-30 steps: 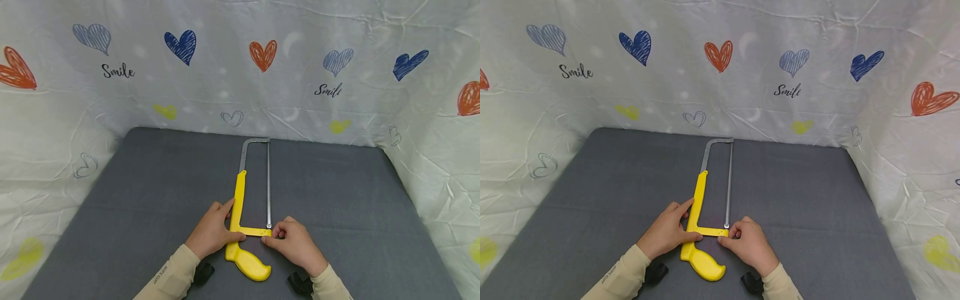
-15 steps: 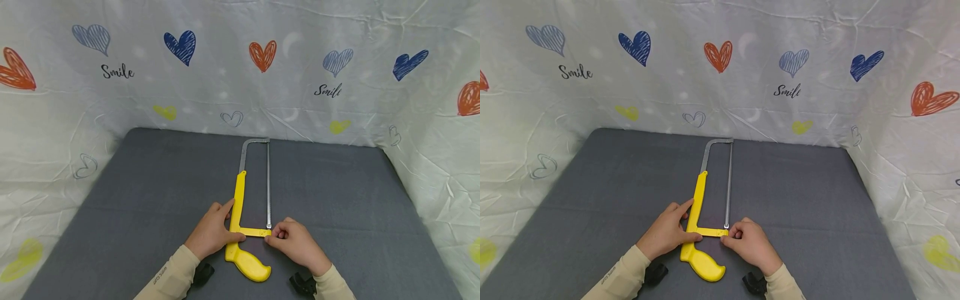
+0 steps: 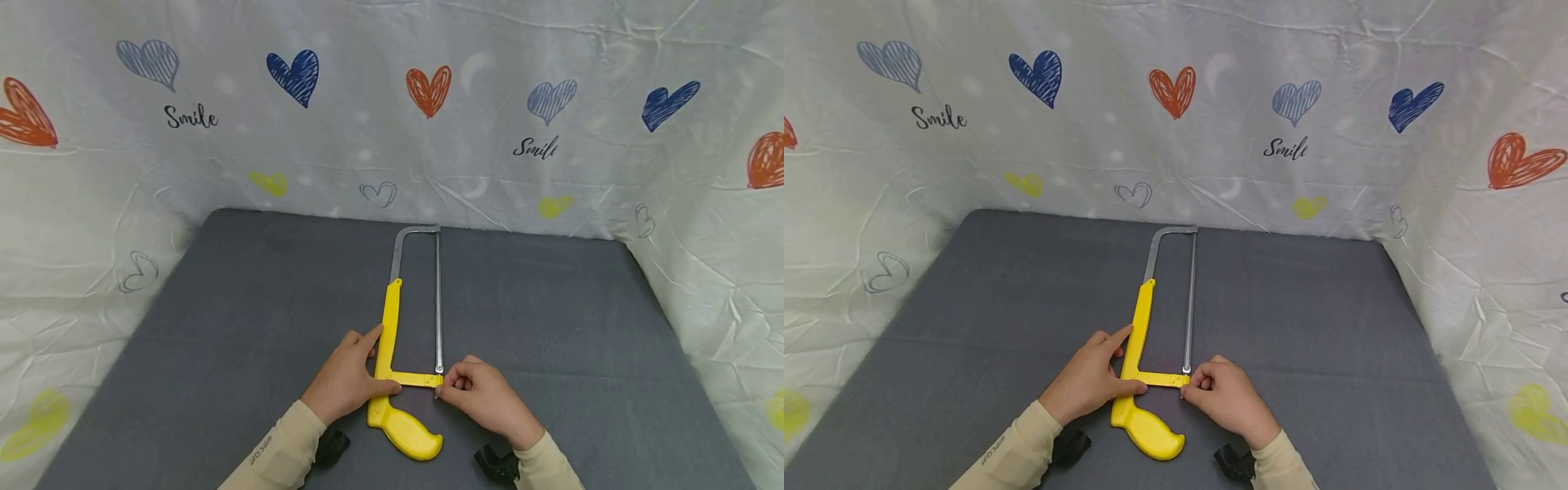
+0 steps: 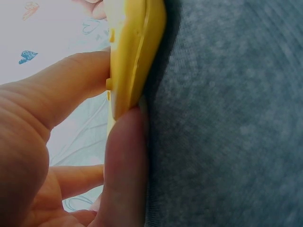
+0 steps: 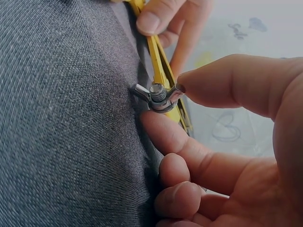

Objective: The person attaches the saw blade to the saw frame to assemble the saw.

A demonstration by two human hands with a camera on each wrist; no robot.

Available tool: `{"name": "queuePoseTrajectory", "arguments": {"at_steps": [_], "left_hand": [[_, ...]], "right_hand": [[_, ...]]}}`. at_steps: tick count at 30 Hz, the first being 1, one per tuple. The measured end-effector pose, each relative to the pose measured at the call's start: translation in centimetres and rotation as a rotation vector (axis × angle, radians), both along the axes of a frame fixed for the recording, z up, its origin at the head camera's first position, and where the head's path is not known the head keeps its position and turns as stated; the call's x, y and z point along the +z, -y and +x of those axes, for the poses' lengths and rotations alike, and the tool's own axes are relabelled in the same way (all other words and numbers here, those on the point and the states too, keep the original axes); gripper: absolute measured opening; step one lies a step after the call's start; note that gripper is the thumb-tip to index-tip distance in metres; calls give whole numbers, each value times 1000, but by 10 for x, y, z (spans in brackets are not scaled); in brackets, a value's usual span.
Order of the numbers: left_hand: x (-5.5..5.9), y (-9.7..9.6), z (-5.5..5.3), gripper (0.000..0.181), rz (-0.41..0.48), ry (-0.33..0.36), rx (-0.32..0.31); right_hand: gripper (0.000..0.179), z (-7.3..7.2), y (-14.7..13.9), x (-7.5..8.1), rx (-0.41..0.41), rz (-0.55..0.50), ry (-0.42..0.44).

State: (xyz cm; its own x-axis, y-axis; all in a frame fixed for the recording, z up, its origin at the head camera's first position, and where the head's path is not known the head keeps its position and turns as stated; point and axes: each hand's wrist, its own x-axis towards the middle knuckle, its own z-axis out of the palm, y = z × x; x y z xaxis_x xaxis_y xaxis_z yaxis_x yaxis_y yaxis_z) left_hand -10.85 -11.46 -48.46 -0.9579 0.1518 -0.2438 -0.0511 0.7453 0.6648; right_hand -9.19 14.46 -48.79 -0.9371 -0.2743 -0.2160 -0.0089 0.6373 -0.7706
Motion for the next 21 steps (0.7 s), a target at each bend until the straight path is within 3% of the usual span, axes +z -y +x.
{"name": "queuePoseTrajectory", "arguments": {"at_steps": [21], "left_hand": [[-1,-1,0,109,7,-4,-3]], "right_hand": [[12,0,-2,0,42,-5,-36]]}}
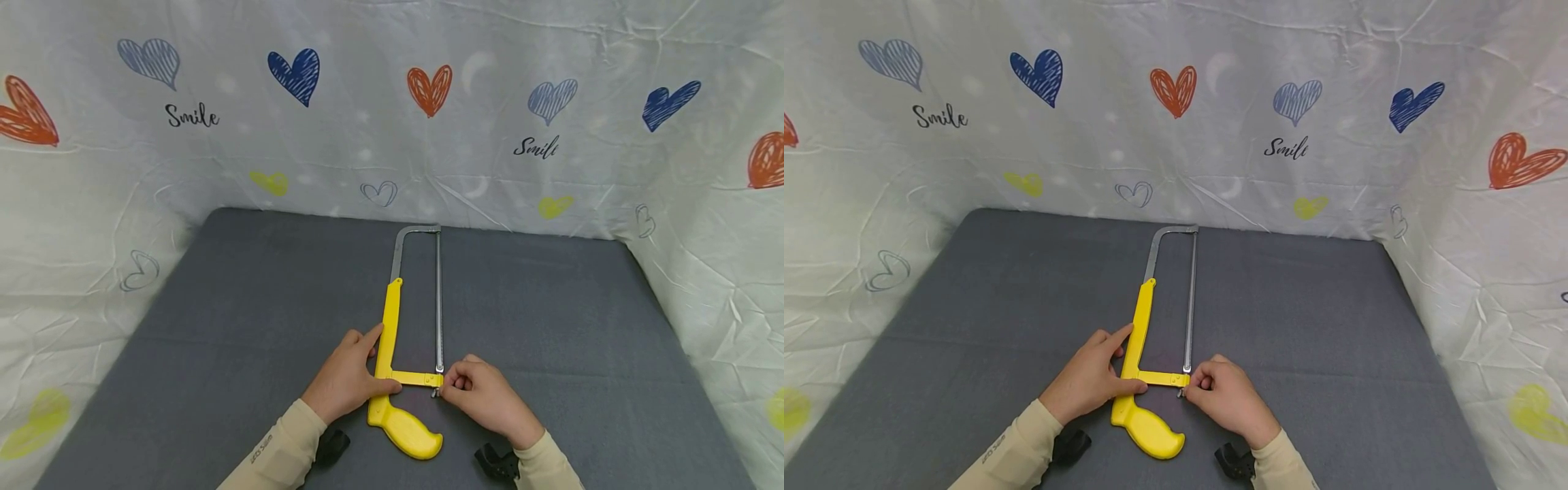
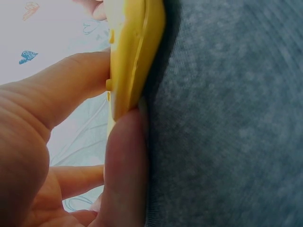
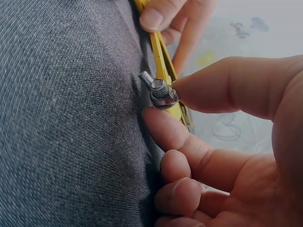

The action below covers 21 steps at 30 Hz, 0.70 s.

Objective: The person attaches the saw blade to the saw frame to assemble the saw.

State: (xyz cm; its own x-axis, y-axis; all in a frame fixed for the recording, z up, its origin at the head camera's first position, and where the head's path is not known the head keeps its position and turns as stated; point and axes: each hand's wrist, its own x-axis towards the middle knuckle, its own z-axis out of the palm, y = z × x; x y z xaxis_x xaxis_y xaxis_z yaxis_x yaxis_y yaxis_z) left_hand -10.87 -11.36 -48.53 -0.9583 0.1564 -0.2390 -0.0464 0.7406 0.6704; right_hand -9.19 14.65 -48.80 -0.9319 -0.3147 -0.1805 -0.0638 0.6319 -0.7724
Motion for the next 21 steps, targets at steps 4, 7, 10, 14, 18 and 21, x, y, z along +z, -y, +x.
{"name": "queuePoseTrajectory", "arguments": {"at_steps": [4,7,10,14,18,21], "left_hand": [[0,0,-1,109,-7,-1,-3],[0,0,0,109,-13,-3,-4],[1,0,0,110,-17,-1,-6],[2,0,0,110,-22,2,-4],[2,0,0,110,-24,5,0],[2,0,0,110,-23,7,1]], "right_hand": [[13,0,0,-1,0,4,-15],[13,-1,0,-2,1,9,-26],[13,-1,-1,-2,4,11,-35],[14,-1,-1,-2,11,16,-39],[15,0,-1,-1,15,24,-35],[15,1,-1,-1,14,30,-34]]}}
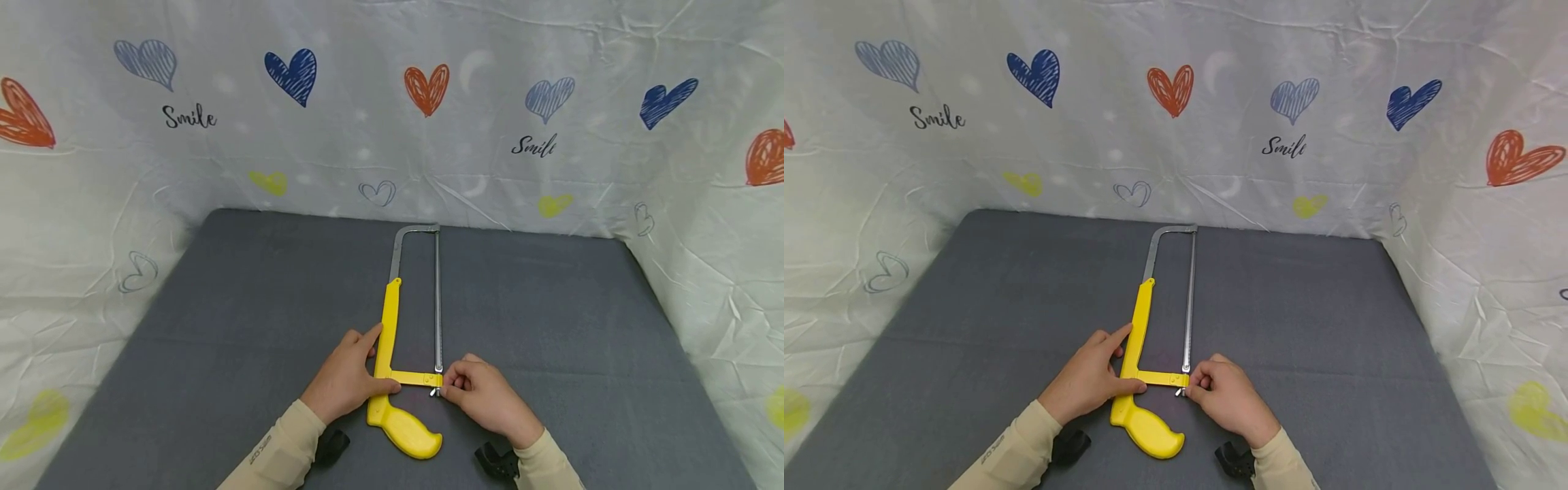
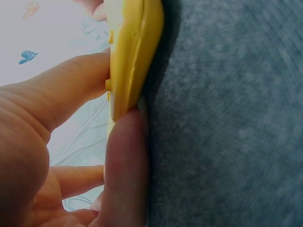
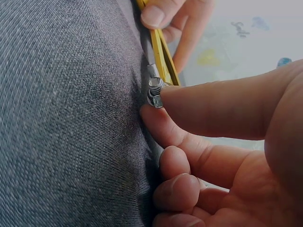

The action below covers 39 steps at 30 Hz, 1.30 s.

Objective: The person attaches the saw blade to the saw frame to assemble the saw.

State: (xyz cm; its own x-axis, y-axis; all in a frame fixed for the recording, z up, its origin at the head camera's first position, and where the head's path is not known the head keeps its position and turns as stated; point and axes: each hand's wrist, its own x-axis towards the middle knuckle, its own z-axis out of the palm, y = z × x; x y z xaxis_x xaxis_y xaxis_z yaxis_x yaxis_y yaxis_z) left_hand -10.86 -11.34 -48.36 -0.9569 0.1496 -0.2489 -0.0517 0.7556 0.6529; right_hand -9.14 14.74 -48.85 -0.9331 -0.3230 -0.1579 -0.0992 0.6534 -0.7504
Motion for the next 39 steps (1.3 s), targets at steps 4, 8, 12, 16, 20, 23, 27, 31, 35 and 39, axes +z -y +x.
{"name": "queuePoseTrajectory", "arguments": {"at_steps": [4,8,12,16,20,23,27,31,35,39], "left_hand": [[0,0,0,109,5,-3,0],[0,0,1,109,3,-3,0],[0,0,0,109,3,-2,-2],[1,0,0,110,0,4,3],[2,0,1,110,-1,9,10],[2,0,1,109,1,11,9],[1,-1,0,109,3,9,3],[0,-1,0,110,7,6,-2],[0,-1,0,110,6,8,-1],[1,-2,0,111,4,17,3]], "right_hand": [[16,1,1,0,-2,6,-2],[16,0,0,0,-3,5,-2],[16,0,0,1,-4,6,0],[16,0,0,0,-1,11,2],[15,-2,0,0,-6,10,6],[15,-2,-1,2,-23,0,22],[14,-2,-2,3,-37,-4,42],[14,-2,-3,2,-30,6,31],[15,-2,-3,2,-27,11,20],[16,-2,-2,2,-29,16,19]]}}
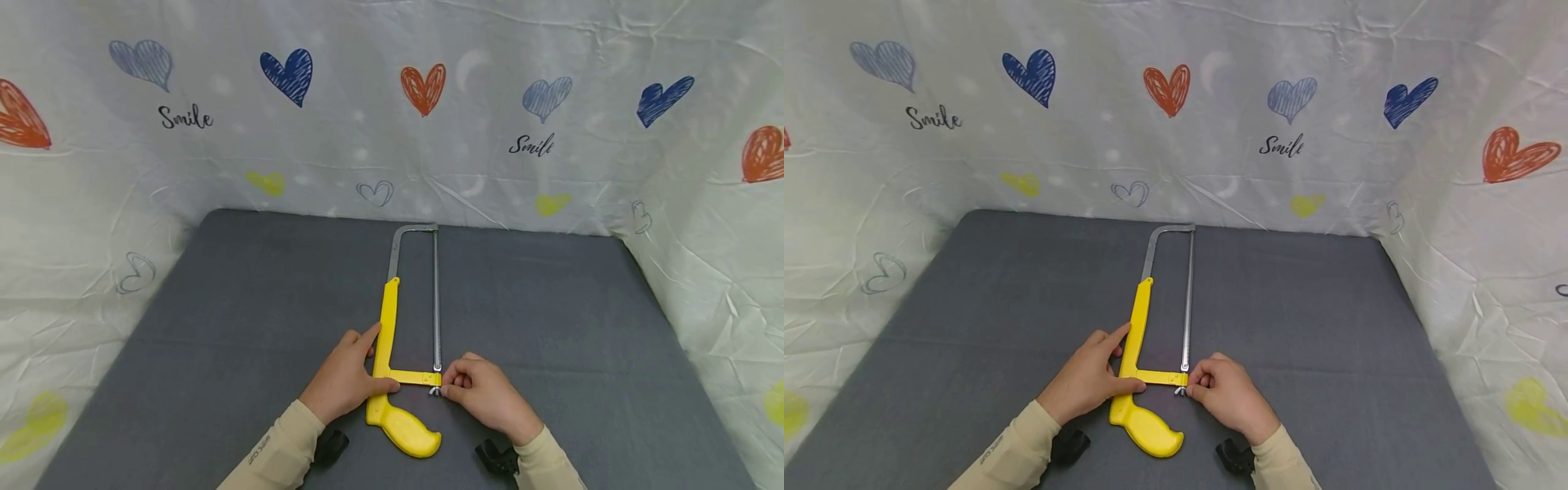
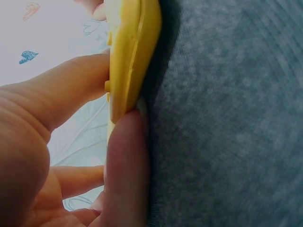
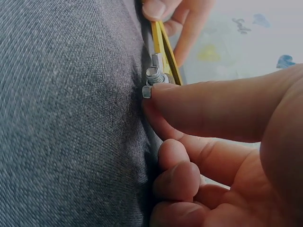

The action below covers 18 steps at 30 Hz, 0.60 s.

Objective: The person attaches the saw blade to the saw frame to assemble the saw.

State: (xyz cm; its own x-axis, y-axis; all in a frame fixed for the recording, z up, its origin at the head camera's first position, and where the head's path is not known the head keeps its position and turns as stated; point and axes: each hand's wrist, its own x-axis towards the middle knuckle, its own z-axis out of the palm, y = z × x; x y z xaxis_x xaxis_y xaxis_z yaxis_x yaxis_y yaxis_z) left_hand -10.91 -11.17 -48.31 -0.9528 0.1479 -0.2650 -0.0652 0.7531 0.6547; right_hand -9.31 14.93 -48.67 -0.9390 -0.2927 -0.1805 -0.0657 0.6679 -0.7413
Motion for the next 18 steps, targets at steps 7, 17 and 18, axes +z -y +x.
{"name": "queuePoseTrajectory", "arguments": {"at_steps": [7,17,18], "left_hand": [[2,0,0,110,1,4,2],[1,2,1,110,8,-6,-8],[0,2,1,110,7,-5,-8]], "right_hand": [[17,-1,0,0,-5,10,-5],[13,0,-2,2,30,-4,3],[13,1,-1,2,24,-8,8]]}}
